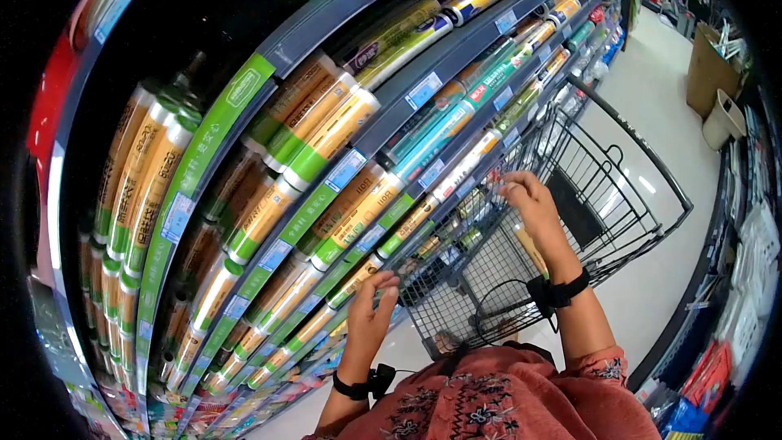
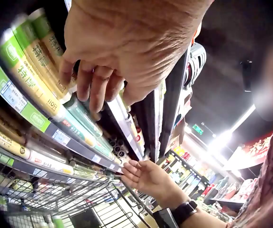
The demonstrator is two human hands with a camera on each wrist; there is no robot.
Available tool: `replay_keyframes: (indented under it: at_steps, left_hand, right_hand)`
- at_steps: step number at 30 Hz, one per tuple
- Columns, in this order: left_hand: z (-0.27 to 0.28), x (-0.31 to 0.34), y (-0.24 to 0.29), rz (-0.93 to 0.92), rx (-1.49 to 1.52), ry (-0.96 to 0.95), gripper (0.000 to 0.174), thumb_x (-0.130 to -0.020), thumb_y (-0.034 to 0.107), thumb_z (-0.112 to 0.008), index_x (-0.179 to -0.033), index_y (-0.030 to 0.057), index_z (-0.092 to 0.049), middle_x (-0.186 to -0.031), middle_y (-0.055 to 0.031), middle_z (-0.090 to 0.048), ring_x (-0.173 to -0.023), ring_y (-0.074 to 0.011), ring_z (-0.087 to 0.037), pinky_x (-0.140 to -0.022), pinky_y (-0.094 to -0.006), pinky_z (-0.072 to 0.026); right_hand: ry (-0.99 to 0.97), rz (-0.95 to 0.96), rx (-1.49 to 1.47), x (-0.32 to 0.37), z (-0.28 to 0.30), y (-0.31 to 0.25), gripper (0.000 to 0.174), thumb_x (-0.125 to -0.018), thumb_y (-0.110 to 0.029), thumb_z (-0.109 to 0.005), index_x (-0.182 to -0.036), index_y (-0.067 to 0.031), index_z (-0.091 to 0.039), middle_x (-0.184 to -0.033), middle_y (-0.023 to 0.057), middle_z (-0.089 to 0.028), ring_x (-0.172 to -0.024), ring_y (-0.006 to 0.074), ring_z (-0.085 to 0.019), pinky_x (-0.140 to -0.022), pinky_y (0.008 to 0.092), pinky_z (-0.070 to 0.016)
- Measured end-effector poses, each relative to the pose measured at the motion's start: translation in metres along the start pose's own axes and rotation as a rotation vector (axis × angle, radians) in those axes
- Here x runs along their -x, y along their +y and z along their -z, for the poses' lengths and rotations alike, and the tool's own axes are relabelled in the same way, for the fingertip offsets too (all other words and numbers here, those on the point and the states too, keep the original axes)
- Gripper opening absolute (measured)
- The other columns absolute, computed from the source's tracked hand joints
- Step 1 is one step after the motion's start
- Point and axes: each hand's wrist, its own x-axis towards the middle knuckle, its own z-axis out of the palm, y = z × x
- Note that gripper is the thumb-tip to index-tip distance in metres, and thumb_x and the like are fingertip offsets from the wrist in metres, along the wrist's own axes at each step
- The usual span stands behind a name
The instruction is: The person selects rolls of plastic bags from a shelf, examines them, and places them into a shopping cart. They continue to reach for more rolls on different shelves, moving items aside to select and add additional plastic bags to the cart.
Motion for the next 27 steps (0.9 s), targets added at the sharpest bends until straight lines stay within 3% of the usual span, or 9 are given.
replay_keyframes:
  at_steps: [6, 7, 9, 11, 13, 19, 23, 24, 27]
  left_hand:
    - [-0.018, -0.006, -0.020, 0.036, -0.061, -0.049, 0.024, -0.097, 0.013, -0.063, -0.118, 0.0017, -0.062, -0.108, -0.0112, -0.068, -0.102, -0.0213, -0.065, -0.091, -0.0329, -0.0496]
    - [-0.019, -0.006, -0.021, 0.150, 0.009, -0.077, 0.023, -0.098, 0.013, -0.063, -0.118, 0.0022, -0.062, -0.108, -0.0104, -0.068, -0.102, -0.0198, -0.065, -0.091, -0.0327, -0.0494]
    - [-0.025, -0.007, -0.037, 0.092, 0.008, -0.050, 0.023, -0.099, 0.012, -0.061, -0.119, 0.0006, -0.061, -0.107, -0.0099, -0.070, -0.101, -0.0192, -0.065, -0.092, -0.0315, -0.0489]
    - [-0.027, -0.008, -0.030, 0.301, 0.133, -0.073, 0.025, -0.100, 0.012, -0.059, -0.122, 0.0004, -0.060, -0.113, -0.0110, -0.069, -0.106, -0.0190, -0.064, -0.095, -0.0316, -0.0478]
    - [-0.031, -0.005, -0.043, 0.260, 0.082, -0.079, 0.026, -0.101, 0.014, -0.058, -0.123, -0.0001, -0.060, -0.114, -0.0115, -0.069, -0.109, -0.0192, -0.064, -0.096, -0.0319, -0.0474]
    - [-0.048, -0.002, -0.051, 0.449, 0.057, -0.116, 0.028, -0.102, 0.017, -0.056, -0.122, -0.0022, -0.060, -0.113, -0.0134, -0.070, -0.110, -0.0193, -0.064, -0.097, -0.0317, -0.0458]
    - [-0.057, 0.000, -0.064, 0.504, 0.041, -0.131, 0.025, -0.102, 0.015, -0.056, -0.121, -0.0016, -0.061, -0.113, -0.0125, -0.069, -0.109, -0.0193, -0.064, -0.098, -0.0321, -0.0451]
    - [-0.059, 0.001, -0.067, 0.520, 0.032, -0.135, 0.025, -0.101, 0.014, -0.056, -0.120, -0.0017, -0.061, -0.113, -0.0124, -0.069, -0.109, -0.0193, -0.063, -0.098, -0.0321, -0.0450]
    - [-0.064, 0.005, -0.076, 0.563, -0.005, -0.148, 0.024, -0.101, 0.012, -0.055, -0.120, -0.0016, -0.061, -0.113, -0.0127, -0.070, -0.109, -0.0197, -0.064, -0.098, -0.0318, -0.0455]
  right_hand:
    - [0.025, -0.010, -0.053, -0.021, 0.020, 0.041, 0.028, -0.097, -0.025, -0.057, -0.112, -0.0022, -0.063, -0.102, 0.0063, -0.068, -0.098, 0.0145, -0.062, -0.087, 0.0287, -0.0472]
    - [0.015, -0.046, -0.031, -0.030, 0.028, 0.057, 0.030, -0.097, -0.026, -0.058, -0.115, -0.0025, -0.063, -0.104, 0.0068, -0.068, -0.099, 0.0148, -0.062, -0.087, 0.0292, -0.0472]
    - [0.030, -0.097, -0.061, -0.034, 0.036, 0.069, 0.036, -0.096, -0.027, -0.059, -0.120, -0.0006, -0.061, -0.108, 0.0081, -0.068, -0.104, 0.0170, -0.064, -0.089, 0.0317, -0.0481]
    - [0.040, -0.173, 0.021, -0.044, 0.048, 0.081, 0.039, -0.094, -0.029, -0.060, -0.122, -0.0018, -0.061, -0.111, 0.0078, -0.068, -0.106, 0.0177, -0.064, -0.090, 0.0325, -0.0484]
    - [0.074, -0.227, 0.047, -0.057, 0.058, 0.101, 0.034, -0.094, -0.027, -0.061, -0.119, -0.0032, -0.062, -0.107, 0.0057, -0.067, -0.100, 0.0170, -0.064, -0.087, 0.0322, -0.0490]
    - [0.069, -0.440, 0.251, -0.098, 0.091, 0.191, 0.025, -0.092, -0.023, -0.063, -0.109, -0.0051, -0.062, -0.097, 0.0026, -0.064, -0.088, 0.0148, -0.061, -0.080, 0.0332, -0.0504]
    - [0.126, -0.384, 0.818, -0.128, 0.124, 0.297, 0.038, -0.086, -0.028, -0.067, -0.106, 0.0042, -0.068, -0.103, 0.0217, -0.072, -0.097, 0.0356, -0.070, -0.085, 0.0418, -0.0535]
    - [-0.026, -0.573, 0.933, -0.135, 0.133, 0.302, 0.049, -0.085, -0.026, -0.069, -0.123, 0.0035, -0.062, -0.123, 0.0264, -0.065, -0.115, 0.0394, -0.063, -0.098, 0.0402, -0.0492]
    - [0.003, -0.616, 1.074, -0.126, 0.146, 0.343, 0.054, -0.083, -0.029, -0.070, -0.125, 0.0036, -0.061, -0.124, 0.0272, -0.064, -0.119, 0.0418, -0.060, -0.100, 0.0424, -0.0485]
